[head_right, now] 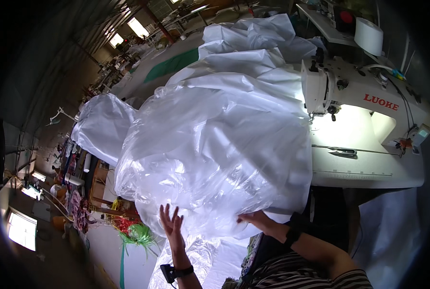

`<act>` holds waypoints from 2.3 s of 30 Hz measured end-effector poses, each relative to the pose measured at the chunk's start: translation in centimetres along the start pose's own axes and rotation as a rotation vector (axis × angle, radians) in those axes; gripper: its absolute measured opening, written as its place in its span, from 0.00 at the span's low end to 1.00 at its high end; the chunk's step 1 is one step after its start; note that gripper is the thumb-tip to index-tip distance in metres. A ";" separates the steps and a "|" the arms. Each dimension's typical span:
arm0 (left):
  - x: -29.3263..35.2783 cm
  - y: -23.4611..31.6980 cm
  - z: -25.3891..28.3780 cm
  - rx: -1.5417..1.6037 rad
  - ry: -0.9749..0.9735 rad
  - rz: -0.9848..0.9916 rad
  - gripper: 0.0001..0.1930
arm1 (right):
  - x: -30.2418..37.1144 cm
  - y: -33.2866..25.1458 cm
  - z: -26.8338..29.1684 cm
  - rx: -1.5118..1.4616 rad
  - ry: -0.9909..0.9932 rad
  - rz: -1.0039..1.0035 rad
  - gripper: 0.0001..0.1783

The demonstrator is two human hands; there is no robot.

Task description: The recorder is sewing large white plastic or fabric bags using an industrial sewing machine.

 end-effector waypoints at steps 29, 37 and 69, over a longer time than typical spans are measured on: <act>-8.9 6.4 -19.3 -1.393 -0.376 -0.758 0.21 | 22.0 -6.1 9.2 -0.057 0.233 -0.086 0.16; 5.9 6.1 -24.9 -1.248 -1.065 -0.748 0.25 | 25.8 -6.5 11.9 -0.136 0.342 -0.049 0.13; 7.8 5.5 -36.8 -0.973 -0.933 -1.164 0.24 | 18.8 -12.7 9.5 1.205 0.740 0.518 0.35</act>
Point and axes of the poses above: each hand's wrist, its own x-axis away from the middle knuckle, its own z-axis out of the back of the hand, y = z × x, the point moved 3 cm from there along -x, towards the middle knuckle, and after that the axes turned 6 degrees about y, right-handed, at the moved point
